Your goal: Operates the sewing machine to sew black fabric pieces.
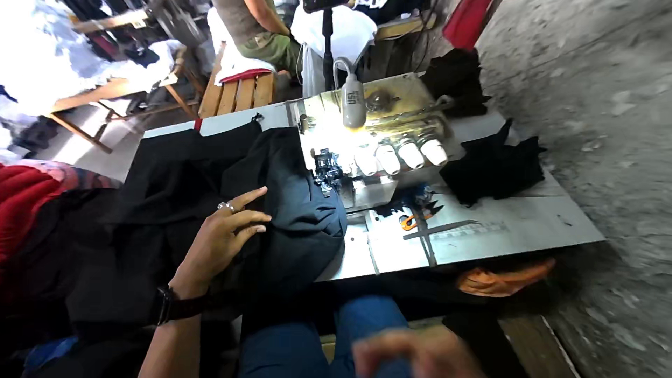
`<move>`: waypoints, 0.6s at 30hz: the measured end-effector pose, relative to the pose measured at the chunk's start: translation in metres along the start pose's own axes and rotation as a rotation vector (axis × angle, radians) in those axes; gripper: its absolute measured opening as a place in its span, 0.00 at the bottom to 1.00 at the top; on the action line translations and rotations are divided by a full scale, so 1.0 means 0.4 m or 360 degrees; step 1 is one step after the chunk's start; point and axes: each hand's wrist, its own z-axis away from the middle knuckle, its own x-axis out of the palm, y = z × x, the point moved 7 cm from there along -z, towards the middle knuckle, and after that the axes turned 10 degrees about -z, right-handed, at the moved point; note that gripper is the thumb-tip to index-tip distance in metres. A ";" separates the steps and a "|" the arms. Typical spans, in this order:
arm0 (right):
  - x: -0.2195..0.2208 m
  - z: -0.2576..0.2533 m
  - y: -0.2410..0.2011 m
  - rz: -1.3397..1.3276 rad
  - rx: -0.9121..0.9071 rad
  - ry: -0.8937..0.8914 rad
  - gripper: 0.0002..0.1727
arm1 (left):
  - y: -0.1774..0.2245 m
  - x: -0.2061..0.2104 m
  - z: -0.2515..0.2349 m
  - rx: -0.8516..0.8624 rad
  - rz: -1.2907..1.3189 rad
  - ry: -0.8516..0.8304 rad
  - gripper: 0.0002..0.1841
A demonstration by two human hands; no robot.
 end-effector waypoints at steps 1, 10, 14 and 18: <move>-0.070 0.045 0.096 0.0465 0.0213 0.0129 0.27 | 0.004 -0.006 -0.002 0.0007 0.0032 0.0040 0.08; -0.345 0.167 0.522 0.1545 0.1897 0.0621 0.66 | -0.005 0.027 -0.025 0.0043 -0.0110 -0.0122 0.06; -0.281 0.112 0.446 0.1409 0.1228 0.0303 0.30 | 0.069 -0.067 -0.012 0.0087 0.0114 0.0117 0.13; -0.093 -0.027 0.237 0.0970 0.0059 -0.0161 0.11 | 0.132 -0.115 -0.056 0.0052 0.0522 0.0145 0.11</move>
